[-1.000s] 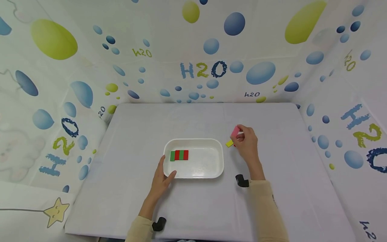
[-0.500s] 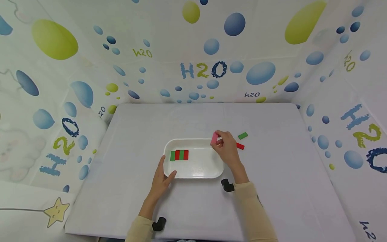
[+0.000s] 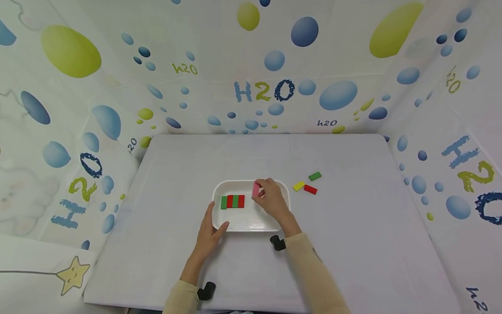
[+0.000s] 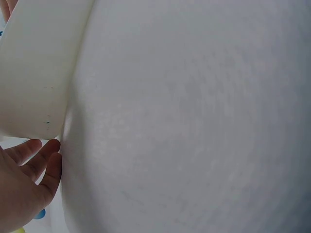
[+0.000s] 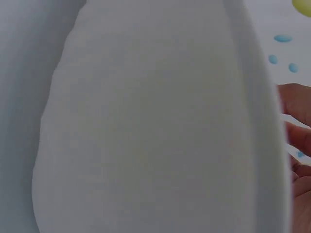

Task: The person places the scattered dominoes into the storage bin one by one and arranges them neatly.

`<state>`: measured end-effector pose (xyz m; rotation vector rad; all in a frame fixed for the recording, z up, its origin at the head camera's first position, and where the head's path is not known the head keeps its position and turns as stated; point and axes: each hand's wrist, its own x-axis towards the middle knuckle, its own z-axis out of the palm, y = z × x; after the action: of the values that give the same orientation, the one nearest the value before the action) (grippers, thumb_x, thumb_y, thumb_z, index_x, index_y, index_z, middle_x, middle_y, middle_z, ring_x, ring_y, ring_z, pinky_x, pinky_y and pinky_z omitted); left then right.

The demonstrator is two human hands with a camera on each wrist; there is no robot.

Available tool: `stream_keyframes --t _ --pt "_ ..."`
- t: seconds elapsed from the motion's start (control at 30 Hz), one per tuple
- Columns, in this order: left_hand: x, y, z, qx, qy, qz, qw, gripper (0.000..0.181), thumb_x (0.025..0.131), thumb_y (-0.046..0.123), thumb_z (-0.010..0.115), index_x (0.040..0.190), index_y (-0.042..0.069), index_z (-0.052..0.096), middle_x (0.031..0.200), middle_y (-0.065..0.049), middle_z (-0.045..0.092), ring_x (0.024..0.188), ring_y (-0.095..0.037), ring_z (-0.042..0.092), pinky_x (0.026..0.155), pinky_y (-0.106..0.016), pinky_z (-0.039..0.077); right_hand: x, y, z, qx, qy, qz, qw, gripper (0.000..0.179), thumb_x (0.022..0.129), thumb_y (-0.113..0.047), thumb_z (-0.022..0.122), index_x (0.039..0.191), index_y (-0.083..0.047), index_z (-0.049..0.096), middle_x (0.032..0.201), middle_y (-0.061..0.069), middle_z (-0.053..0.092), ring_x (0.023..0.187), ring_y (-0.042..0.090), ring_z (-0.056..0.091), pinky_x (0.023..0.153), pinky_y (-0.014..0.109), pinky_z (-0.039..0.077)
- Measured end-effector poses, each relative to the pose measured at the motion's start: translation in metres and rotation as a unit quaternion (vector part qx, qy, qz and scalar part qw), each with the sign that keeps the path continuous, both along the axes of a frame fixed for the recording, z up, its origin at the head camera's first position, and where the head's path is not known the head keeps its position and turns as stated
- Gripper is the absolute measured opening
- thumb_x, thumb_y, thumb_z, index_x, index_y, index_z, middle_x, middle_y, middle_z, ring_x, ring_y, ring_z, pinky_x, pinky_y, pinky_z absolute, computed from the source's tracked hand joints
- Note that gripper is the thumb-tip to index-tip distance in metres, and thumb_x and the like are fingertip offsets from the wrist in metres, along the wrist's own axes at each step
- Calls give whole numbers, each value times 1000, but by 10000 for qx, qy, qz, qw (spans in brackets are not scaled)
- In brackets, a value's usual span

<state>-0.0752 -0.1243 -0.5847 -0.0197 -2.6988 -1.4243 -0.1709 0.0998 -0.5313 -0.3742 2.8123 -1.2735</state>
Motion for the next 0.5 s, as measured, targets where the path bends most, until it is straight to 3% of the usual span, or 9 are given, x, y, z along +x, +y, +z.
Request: stream_keyframes --t 0.5 --pt "-1 1 1 18 15 -3 10000 81 90 35 64 154 7 22 154 -17 38 138 -36 39 112 -56 32 -8 -27 -25 220 -747 220 9967 47 83 -8 76 127 -4 62 115 12 56 88 18 57 76 28 53"
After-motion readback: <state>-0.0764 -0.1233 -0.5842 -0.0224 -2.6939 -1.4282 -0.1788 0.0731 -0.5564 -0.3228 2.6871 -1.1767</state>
